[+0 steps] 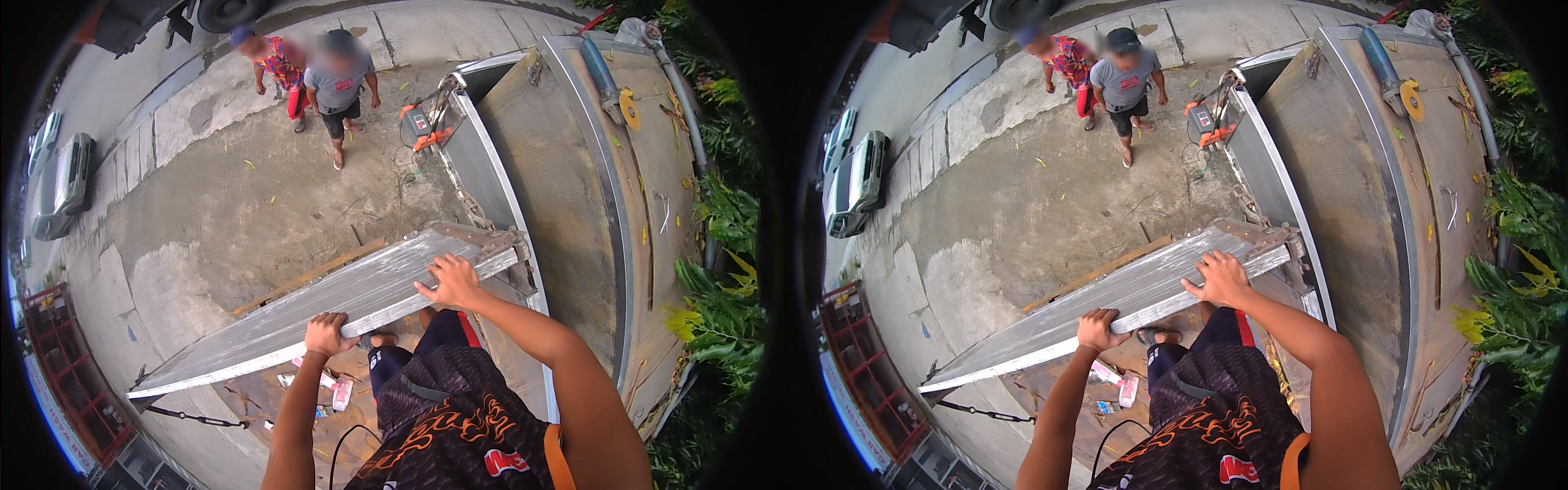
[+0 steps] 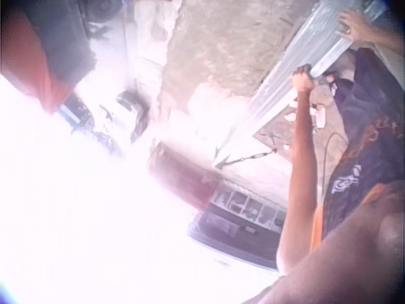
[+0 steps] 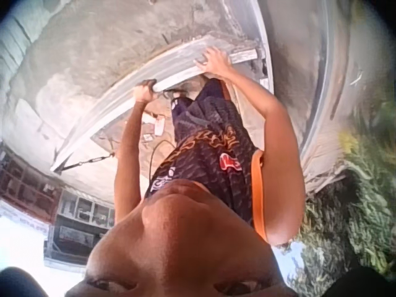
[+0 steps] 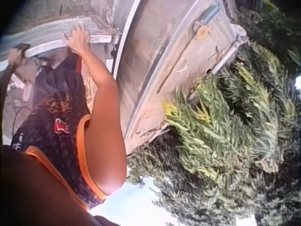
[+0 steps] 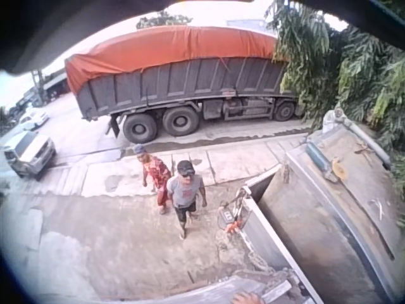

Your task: The person positions a long metal bar onto a metal frame structure while two coworkers assist. One coworker uses a hammer to tap the bar into place. The person then uses a sledgehammer to secure the bar, and the group lifts the assembled frame section together.

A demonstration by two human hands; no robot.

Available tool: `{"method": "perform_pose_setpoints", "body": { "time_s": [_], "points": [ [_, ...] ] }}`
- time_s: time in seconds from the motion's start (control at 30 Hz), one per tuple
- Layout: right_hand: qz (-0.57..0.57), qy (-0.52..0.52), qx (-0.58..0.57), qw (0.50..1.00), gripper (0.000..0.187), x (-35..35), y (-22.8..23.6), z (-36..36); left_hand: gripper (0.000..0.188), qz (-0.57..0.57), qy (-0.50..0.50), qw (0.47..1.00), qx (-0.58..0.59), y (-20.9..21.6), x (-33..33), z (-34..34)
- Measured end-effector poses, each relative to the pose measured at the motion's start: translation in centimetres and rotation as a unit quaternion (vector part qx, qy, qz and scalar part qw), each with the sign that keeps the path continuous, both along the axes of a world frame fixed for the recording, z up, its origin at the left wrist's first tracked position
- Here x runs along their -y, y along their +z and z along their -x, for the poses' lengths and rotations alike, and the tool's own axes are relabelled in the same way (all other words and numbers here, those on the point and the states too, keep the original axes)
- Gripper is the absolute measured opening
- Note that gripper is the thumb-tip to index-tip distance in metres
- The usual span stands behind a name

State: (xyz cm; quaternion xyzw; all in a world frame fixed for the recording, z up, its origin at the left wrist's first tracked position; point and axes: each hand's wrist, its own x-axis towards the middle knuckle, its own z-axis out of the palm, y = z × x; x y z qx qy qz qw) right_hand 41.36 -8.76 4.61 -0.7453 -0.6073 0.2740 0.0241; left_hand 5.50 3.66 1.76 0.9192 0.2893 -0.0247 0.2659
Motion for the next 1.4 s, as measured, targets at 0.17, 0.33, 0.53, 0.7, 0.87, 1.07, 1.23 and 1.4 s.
{"method": "perform_pose_setpoints", "body": {
  "time_s": [0.17, 0.33, 0.53, 0.7, 0.87, 1.07, 1.23, 1.4],
  "points": [
    [0.002, -0.013, 0.000, 1.000, 0.069, 0.0, -0.1, 0.2, 0.060, 0.011, 0.004, 1.000, -0.011, 0.2, 0.0, 0.0],
    [-0.086, -0.015, 0.025, 0.996, 0.059, 0.4, -0.8, 0.2, 0.061, 0.031, 0.001, 0.999, -0.026, 0.3, 0.0, -0.1],
    [-0.043, -0.014, 0.022, 0.999, 0.061, 0.4, -0.7, 0.1, 0.065, 0.027, -0.019, 0.998, -0.057, 0.8, -0.1, -0.2],
    [-0.098, -0.005, 0.034, 0.995, 0.054, 0.2, -0.3, 0.2, 0.065, 0.025, -0.006, 0.997, -0.069, 0.8, 0.1, -0.3],
    [-0.118, -0.003, 0.036, 0.992, 0.051, 0.4, -0.8, 0.2, 0.063, 0.016, -0.013, 0.999, -0.038, 0.5, 0.2, -0.1],
    [-0.133, -0.003, 0.035, 0.991, 0.051, 0.4, -1.1, 0.2, 0.063, 0.019, -0.020, 0.999, -0.033, 0.4, 0.1, -0.1],
    [-0.151, -0.006, 0.028, 0.988, 0.051, 0.4, -0.8, 0.2, 0.062, 0.011, -0.009, 0.999, -0.052, 0.6, 0.1, 0.0],
    [-0.149, -0.018, 0.020, 0.989, 0.052, 0.6, -1.5, 0.0, 0.061, 0.018, 0.005, 1.000, -0.002, 0.2, -0.1, -0.1]
  ]
}}
